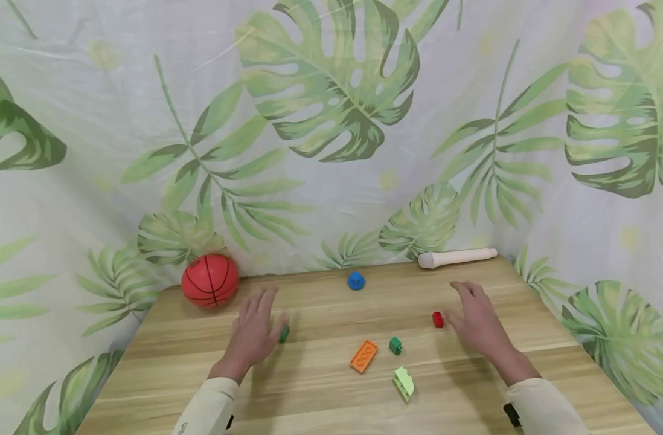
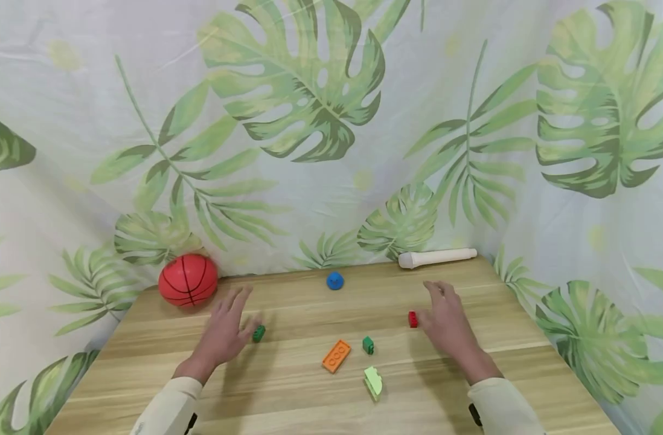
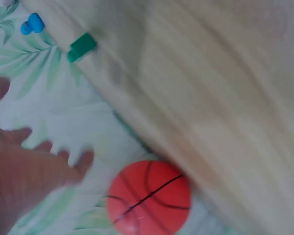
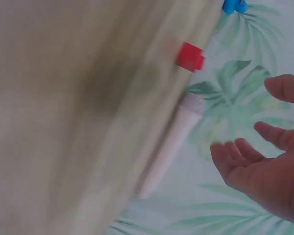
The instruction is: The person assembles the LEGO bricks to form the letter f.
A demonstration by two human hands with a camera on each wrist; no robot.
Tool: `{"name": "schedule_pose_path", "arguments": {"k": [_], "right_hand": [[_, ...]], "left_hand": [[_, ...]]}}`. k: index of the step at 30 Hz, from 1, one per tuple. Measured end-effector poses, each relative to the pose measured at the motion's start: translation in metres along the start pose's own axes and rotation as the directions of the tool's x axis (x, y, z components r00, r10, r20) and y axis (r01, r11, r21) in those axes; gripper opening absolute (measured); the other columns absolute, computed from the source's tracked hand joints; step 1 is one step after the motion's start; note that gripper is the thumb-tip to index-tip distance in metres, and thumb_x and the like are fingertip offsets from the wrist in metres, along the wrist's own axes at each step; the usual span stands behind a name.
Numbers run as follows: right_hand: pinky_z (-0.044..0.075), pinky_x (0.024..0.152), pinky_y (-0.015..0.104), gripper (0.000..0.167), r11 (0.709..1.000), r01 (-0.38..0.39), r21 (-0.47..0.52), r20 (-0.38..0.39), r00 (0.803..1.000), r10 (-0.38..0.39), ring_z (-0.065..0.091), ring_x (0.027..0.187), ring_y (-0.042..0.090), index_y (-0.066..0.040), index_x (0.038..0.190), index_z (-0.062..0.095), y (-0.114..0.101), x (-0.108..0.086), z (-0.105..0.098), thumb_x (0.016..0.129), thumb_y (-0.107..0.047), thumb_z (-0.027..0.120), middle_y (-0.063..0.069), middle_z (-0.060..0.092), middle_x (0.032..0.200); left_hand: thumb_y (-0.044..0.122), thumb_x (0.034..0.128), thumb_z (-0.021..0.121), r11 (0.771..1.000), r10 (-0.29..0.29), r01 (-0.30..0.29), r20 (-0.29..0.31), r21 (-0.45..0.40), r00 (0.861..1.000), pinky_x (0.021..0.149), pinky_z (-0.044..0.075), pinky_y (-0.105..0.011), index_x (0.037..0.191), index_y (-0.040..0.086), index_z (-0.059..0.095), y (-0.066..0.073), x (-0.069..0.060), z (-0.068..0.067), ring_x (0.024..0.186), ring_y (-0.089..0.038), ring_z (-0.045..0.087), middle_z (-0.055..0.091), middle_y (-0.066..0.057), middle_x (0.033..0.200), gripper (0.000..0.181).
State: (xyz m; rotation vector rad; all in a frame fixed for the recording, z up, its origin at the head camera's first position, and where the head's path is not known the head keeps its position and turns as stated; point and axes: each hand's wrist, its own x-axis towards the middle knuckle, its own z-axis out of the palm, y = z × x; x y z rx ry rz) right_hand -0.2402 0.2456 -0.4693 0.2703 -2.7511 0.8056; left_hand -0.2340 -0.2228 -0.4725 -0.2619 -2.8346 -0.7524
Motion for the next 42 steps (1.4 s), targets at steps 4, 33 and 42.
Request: {"name": "schedule_pose_path", "arguments": {"k": [4,33,42], "right_hand": [[0.054,0.099,0.065,0.058,0.988,-0.129,0.084,0.176,0.978,0.112,0.061,0.125,0.055,0.013,0.150,0.045,0.023,-0.001,-0.002,0.104,-0.014,0.066,0.041,0.054,0.139],[0.049,0.084,0.035,0.065,0.938,-0.218,0.269,0.381,0.919,0.104,0.055,0.099,0.027,0.014,0.143,0.050,0.064,0.008,0.009,0.088,-0.002,0.082,0.022,0.057,0.113],[0.052,0.083,0.030,0.063,0.909,-0.193,0.370,0.404,0.914,0.030,0.062,0.100,0.023,0.006,0.146,0.051,0.050,0.016,0.033,0.093,-0.008,0.083,0.019,0.065,0.115]], "left_hand": [[0.017,0.0989,0.077,0.985,-0.046,0.072,0.163,-0.157,0.986,0.112,0.042,-0.074,0.164,0.002,0.036,-0.016,0.004,0.004,0.147,-0.055,0.039,0.041,-0.035,0.157,0.078],[0.012,0.0910,0.086,0.944,0.145,-0.058,0.250,-0.326,0.957,0.076,0.045,-0.021,0.117,0.005,0.072,-0.028,0.024,0.050,0.092,-0.018,0.056,0.067,-0.008,0.104,0.030],[0.007,0.0906,0.085,0.910,0.169,-0.043,0.276,-0.412,0.946,0.073,0.047,-0.019,0.119,0.003,0.067,0.000,0.025,0.074,0.087,-0.016,0.058,0.067,-0.011,0.108,0.034]]}}
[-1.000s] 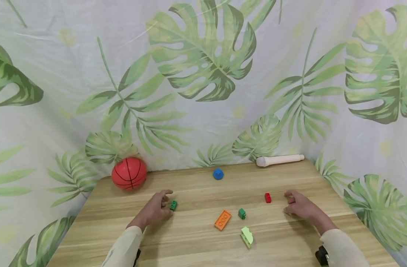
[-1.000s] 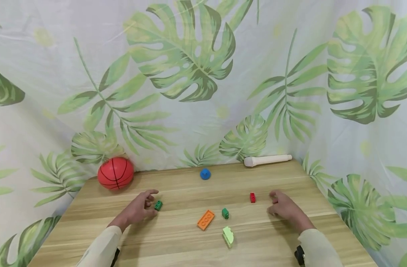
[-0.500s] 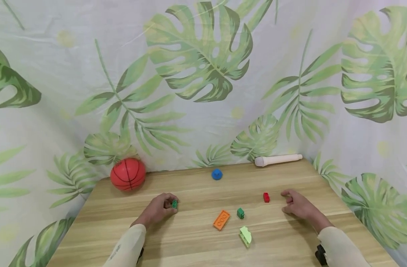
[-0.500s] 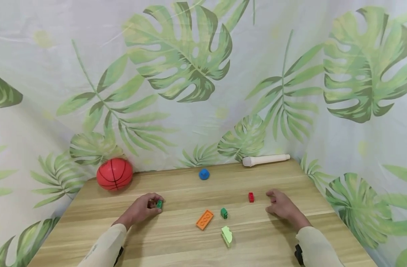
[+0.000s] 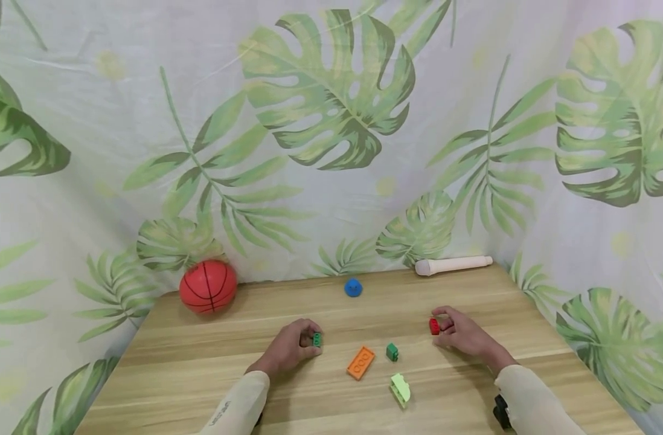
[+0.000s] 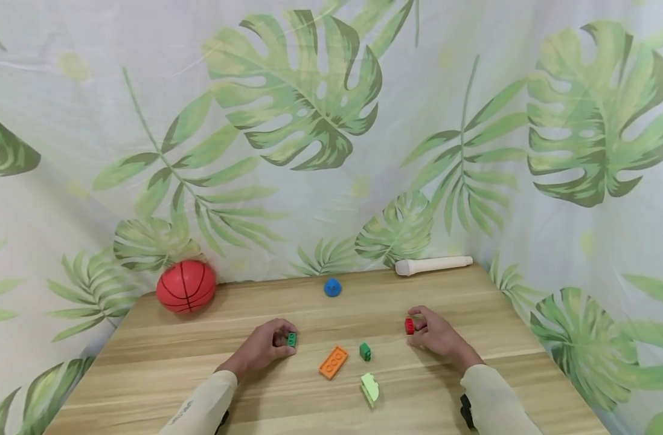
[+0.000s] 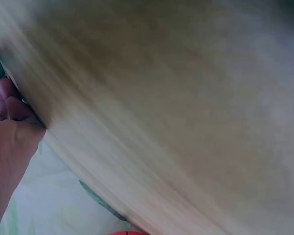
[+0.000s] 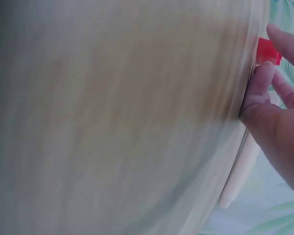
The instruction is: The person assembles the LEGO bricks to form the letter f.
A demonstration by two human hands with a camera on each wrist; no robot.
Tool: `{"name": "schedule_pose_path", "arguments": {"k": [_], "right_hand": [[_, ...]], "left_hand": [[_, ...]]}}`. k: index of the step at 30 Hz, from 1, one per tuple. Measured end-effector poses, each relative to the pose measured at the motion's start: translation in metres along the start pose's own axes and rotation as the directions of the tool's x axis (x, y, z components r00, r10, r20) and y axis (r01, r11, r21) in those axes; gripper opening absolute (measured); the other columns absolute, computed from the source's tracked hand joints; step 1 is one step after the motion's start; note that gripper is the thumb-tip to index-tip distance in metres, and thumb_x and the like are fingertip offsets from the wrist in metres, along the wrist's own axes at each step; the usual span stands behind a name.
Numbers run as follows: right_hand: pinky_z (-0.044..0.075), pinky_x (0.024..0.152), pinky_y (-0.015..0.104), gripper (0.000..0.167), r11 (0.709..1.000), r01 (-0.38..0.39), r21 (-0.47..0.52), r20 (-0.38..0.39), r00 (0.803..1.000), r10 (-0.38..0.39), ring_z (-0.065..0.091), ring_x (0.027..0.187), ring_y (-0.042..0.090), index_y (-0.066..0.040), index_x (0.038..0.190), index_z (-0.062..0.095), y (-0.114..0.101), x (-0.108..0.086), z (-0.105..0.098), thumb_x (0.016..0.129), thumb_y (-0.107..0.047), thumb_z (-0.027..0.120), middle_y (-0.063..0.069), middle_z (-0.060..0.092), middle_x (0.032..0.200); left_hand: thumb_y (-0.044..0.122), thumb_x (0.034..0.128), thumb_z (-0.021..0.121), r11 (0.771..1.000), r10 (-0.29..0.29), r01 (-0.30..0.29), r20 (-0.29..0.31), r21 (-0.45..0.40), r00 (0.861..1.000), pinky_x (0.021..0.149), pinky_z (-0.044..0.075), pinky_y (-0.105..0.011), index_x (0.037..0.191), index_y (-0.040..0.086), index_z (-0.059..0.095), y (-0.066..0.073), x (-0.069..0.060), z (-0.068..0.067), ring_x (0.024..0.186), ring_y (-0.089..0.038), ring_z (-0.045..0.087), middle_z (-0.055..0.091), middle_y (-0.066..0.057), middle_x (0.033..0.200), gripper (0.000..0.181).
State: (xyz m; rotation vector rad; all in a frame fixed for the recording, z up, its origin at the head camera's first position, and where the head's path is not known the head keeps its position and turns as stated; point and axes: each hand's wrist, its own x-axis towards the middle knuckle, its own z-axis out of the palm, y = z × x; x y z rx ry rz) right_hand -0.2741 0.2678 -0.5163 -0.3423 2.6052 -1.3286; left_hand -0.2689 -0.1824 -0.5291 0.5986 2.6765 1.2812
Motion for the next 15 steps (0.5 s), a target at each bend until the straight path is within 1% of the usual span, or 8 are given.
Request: {"name": "schedule_pose_path", "arguments": {"k": [4,8,11,15], "right_hand": [[0.052,0.082,0.029,0.050,1.000,-0.002,-0.019,-0.018,1.000,0.002,0.063,0.099,0.022,0.005,0.137,0.058,0.0004,0.0011,0.0042,0.093,-0.004,0.080,0.018,0.068,0.112],[0.050,0.079,0.025,0.038,0.999,0.034,-0.023,-0.029,0.999,-0.034,0.061,0.095,0.020,0.008,0.127,0.061,0.0026,0.0022,0.0060,0.094,-0.003,0.078,0.017,0.067,0.107],[0.049,0.077,0.023,0.033,0.998,0.061,-0.022,-0.033,0.998,-0.062,0.059,0.094,0.020,0.008,0.123,0.063,0.0018,0.0031,0.0069,0.095,-0.002,0.077,0.016,0.067,0.105],[0.049,0.077,0.022,0.031,0.998,0.057,-0.027,-0.039,0.998,-0.058,0.058,0.093,0.019,0.008,0.121,0.063,-0.0005,0.0042,0.0085,0.095,-0.001,0.077,0.015,0.066,0.103]], "left_hand": [[0.005,0.0901,0.085,0.998,-0.031,0.032,0.021,-0.055,0.999,0.075,0.051,-0.017,0.117,0.002,0.063,0.0009,0.0007,0.0020,0.089,-0.016,0.063,0.067,-0.012,0.109,0.035],[0.006,0.0889,0.087,0.996,-0.050,0.051,0.022,-0.067,0.999,0.075,0.051,-0.018,0.114,0.002,0.063,0.0015,0.0007,0.0011,0.089,-0.016,0.062,0.067,-0.011,0.108,0.035],[0.006,0.0882,0.088,0.996,-0.060,0.061,0.017,-0.071,0.998,0.076,0.051,-0.018,0.115,0.003,0.064,0.0004,0.0004,-0.0007,0.089,-0.015,0.062,0.067,-0.011,0.109,0.036],[0.008,0.0875,0.089,0.996,-0.066,0.066,0.000,-0.066,0.998,0.076,0.051,-0.018,0.114,0.003,0.065,-0.0031,-0.0003,-0.0025,0.089,-0.014,0.062,0.067,-0.011,0.109,0.036]]}}
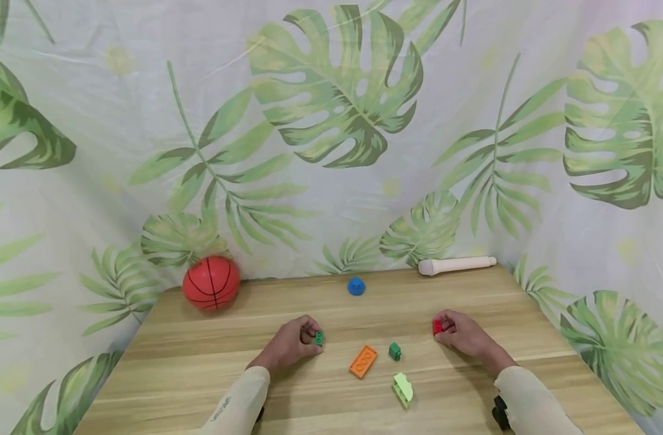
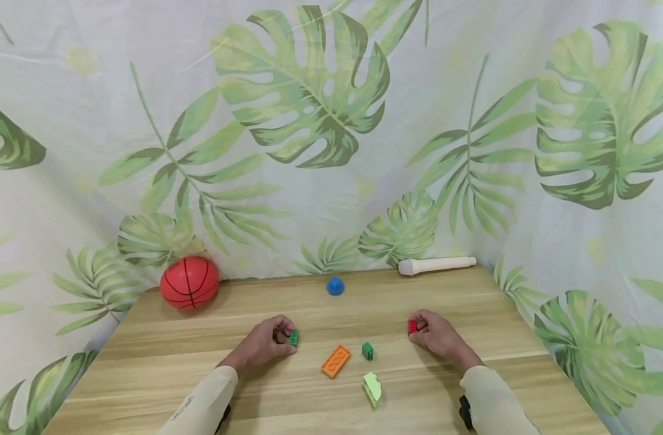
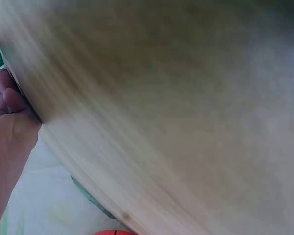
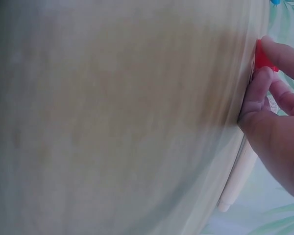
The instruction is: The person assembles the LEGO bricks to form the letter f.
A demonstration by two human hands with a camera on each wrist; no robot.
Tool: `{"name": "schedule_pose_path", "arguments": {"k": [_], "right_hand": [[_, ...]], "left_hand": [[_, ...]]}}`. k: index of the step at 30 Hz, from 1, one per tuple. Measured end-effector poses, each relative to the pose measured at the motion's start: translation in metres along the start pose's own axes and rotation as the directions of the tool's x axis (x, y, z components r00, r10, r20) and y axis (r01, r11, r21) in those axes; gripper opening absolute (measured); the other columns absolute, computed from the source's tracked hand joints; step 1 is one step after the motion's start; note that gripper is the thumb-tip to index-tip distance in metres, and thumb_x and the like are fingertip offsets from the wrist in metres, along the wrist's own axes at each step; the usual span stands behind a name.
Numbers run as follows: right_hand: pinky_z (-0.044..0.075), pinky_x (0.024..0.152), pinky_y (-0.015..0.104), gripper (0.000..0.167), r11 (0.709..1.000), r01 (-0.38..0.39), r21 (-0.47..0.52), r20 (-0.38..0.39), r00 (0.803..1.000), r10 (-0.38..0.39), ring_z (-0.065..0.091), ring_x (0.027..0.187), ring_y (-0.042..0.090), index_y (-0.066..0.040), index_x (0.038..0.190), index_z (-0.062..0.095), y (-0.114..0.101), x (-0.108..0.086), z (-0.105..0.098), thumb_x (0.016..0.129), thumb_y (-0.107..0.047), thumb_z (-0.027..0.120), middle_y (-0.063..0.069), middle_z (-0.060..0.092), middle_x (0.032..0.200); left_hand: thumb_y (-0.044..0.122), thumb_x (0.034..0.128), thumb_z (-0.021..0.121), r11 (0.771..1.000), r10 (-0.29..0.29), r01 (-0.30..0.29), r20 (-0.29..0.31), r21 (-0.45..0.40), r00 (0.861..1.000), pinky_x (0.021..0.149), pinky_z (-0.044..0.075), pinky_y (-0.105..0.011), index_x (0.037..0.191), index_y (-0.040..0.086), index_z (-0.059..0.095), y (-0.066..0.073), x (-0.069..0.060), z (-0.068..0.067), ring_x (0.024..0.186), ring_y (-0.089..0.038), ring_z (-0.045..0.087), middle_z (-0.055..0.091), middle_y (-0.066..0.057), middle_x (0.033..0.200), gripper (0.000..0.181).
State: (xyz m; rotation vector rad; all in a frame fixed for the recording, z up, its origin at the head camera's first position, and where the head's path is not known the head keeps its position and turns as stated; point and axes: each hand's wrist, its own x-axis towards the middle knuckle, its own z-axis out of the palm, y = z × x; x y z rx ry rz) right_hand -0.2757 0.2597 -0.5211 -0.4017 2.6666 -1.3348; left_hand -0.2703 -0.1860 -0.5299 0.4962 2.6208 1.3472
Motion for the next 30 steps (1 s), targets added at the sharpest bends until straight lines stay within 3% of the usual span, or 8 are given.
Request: {"name": "schedule_pose_path", "arguments": {"k": [16,24,30], "right_hand": [[0.049,0.078,0.023,0.029,0.998,-0.036,-0.041,-0.023,0.999,0.036,0.060,0.093,0.019,0.007,0.117,0.064,-0.006,0.002,0.001,0.093,-0.001,0.079,0.015,0.066,0.103],[0.048,0.077,0.024,0.026,0.992,-0.101,-0.069,-0.056,0.994,0.098,0.059,0.091,0.019,0.003,0.113,0.065,-0.008,0.004,0.007,0.092,-0.002,0.080,0.012,0.067,0.100],[0.049,0.078,0.028,0.024,0.988,-0.143,-0.055,-0.045,0.989,0.140,0.060,0.091,0.019,0.002,0.111,0.066,-0.022,0.008,0.012,0.094,-0.007,0.080,0.011,0.069,0.100]], "left_hand": [[0.009,0.0863,0.090,1.000,-0.002,0.002,-0.009,0.017,1.000,0.073,0.046,-0.019,0.108,0.002,0.066,0.002,0.000,0.000,0.088,-0.020,0.057,0.064,-0.009,0.103,0.033],[0.008,0.0857,0.090,1.000,-0.017,0.017,-0.010,0.012,1.000,0.072,0.045,-0.019,0.106,0.002,0.065,0.002,-0.001,0.001,0.087,-0.019,0.056,0.064,-0.009,0.101,0.033],[0.008,0.0849,0.091,1.000,-0.010,0.011,-0.021,0.020,1.000,0.073,0.045,-0.019,0.105,0.003,0.066,0.004,-0.001,0.002,0.087,-0.018,0.056,0.064,-0.009,0.101,0.033]]}}
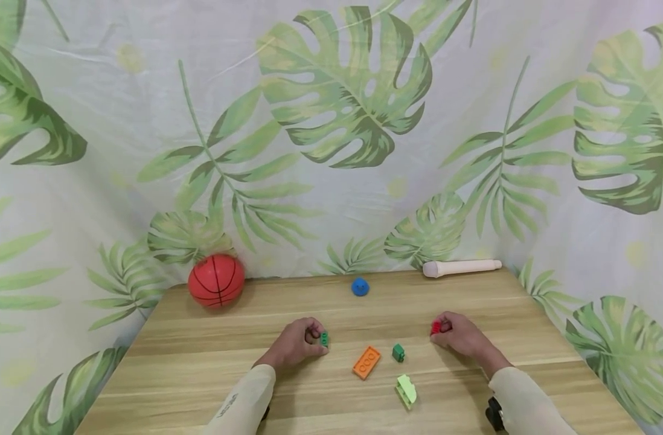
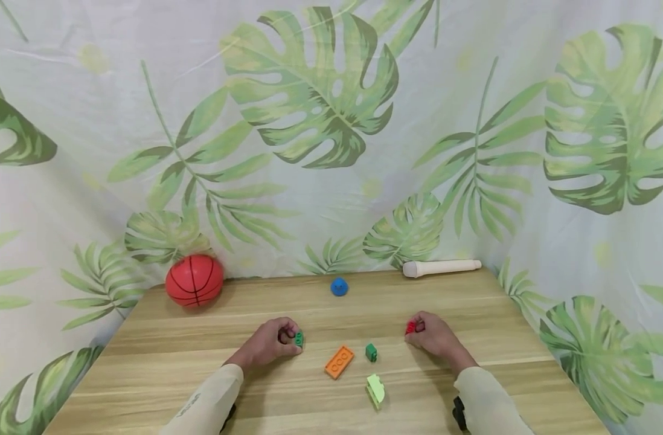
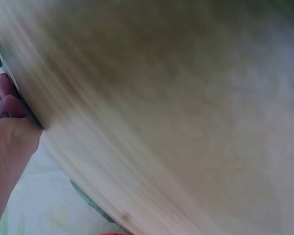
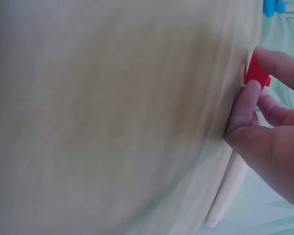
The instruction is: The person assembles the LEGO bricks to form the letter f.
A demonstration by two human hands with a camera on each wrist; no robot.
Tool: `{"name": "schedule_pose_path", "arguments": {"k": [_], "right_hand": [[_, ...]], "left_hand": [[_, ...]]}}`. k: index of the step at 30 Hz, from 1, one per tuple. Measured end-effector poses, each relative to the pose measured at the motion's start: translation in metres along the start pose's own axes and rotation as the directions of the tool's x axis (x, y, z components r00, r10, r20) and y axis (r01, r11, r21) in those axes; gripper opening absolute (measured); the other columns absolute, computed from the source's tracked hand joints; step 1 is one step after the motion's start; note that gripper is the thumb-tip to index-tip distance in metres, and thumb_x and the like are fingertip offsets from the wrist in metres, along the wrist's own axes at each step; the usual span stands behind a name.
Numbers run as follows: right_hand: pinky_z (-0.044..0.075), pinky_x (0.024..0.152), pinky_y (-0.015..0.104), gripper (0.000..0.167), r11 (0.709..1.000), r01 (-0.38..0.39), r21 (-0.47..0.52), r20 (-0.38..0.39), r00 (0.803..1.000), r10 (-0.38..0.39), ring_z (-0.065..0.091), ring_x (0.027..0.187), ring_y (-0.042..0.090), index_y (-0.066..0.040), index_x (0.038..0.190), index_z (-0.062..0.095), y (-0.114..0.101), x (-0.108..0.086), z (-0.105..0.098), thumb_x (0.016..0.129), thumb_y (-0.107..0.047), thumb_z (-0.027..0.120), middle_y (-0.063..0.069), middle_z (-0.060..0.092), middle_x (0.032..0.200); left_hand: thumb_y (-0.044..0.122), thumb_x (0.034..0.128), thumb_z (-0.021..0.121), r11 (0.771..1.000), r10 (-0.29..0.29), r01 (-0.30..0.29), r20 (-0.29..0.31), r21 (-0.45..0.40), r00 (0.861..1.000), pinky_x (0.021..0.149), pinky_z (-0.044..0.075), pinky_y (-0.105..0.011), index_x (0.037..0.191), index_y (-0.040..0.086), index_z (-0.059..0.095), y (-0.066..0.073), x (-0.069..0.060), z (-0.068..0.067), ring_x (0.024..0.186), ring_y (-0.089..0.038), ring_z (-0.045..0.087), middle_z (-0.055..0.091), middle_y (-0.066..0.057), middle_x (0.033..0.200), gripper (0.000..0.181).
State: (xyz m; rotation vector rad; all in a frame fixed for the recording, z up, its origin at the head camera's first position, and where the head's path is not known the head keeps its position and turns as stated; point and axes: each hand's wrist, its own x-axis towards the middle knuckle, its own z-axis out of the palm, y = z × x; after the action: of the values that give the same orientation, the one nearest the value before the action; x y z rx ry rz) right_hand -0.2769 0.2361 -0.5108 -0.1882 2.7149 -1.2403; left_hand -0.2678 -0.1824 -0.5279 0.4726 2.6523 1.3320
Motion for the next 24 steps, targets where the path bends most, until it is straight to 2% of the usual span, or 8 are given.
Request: {"name": "schedule_pose_path", "arguments": {"k": [4,8,12,17,24], "right_hand": [[0.049,0.079,0.030,0.022,1.000,-0.006,0.009,0.023,1.000,0.006,0.060,0.092,0.019,0.001,0.110,0.067,-0.016,0.004,0.010,0.095,-0.011,0.079,0.010,0.069,0.101],[0.052,0.078,0.031,0.020,1.000,0.026,0.016,0.004,1.000,-0.026,0.065,0.093,0.018,-0.002,0.107,0.069,-0.039,0.008,0.026,0.094,-0.012,0.080,0.009,0.071,0.102],[0.059,0.080,0.035,0.020,0.993,0.111,0.031,-0.023,0.994,-0.110,0.073,0.096,0.021,-0.002,0.107,0.069,-0.069,0.014,0.043,0.092,-0.008,0.080,0.009,0.074,0.103],[0.062,0.083,0.040,0.024,0.976,0.213,0.045,-0.007,0.977,-0.213,0.074,0.096,0.023,-0.002,0.112,0.068,-0.105,0.024,0.065,0.093,-0.007,0.081,0.010,0.074,0.104],[0.059,0.077,0.030,0.025,0.959,0.280,0.041,0.053,0.958,-0.282,0.072,0.091,0.017,-0.005,0.111,0.067,-0.140,0.033,0.097,0.093,-0.007,0.083,0.006,0.074,0.099]], "left_hand": [[0.008,0.0846,0.091,1.000,0.004,-0.004,-0.001,0.008,1.000,0.073,0.046,-0.019,0.105,0.003,0.065,0.000,0.000,-0.001,0.086,-0.018,0.056,0.064,-0.009,0.101,0.033],[0.008,0.0846,0.090,1.000,0.008,-0.008,0.006,0.011,1.000,0.073,0.046,-0.019,0.105,0.003,0.065,0.001,0.001,-0.001,0.086,-0.017,0.056,0.064,-0.010,0.101,0.033],[0.008,0.0845,0.091,1.000,0.007,-0.007,0.006,0.015,1.000,0.074,0.047,-0.019,0.105,0.003,0.065,0.001,0.001,0.000,0.086,-0.016,0.056,0.064,-0.010,0.101,0.033],[0.007,0.0845,0.090,1.000,-0.003,0.003,0.000,0.018,1.000,0.074,0.045,-0.019,0.105,0.003,0.065,0.002,0.000,0.002,0.087,-0.018,0.055,0.063,-0.008,0.101,0.033],[0.007,0.0838,0.091,1.000,0.007,-0.007,-0.017,0.017,1.000,0.073,0.045,-0.019,0.104,0.002,0.066,0.003,-0.002,0.001,0.086,-0.019,0.056,0.064,-0.009,0.099,0.033]]}}
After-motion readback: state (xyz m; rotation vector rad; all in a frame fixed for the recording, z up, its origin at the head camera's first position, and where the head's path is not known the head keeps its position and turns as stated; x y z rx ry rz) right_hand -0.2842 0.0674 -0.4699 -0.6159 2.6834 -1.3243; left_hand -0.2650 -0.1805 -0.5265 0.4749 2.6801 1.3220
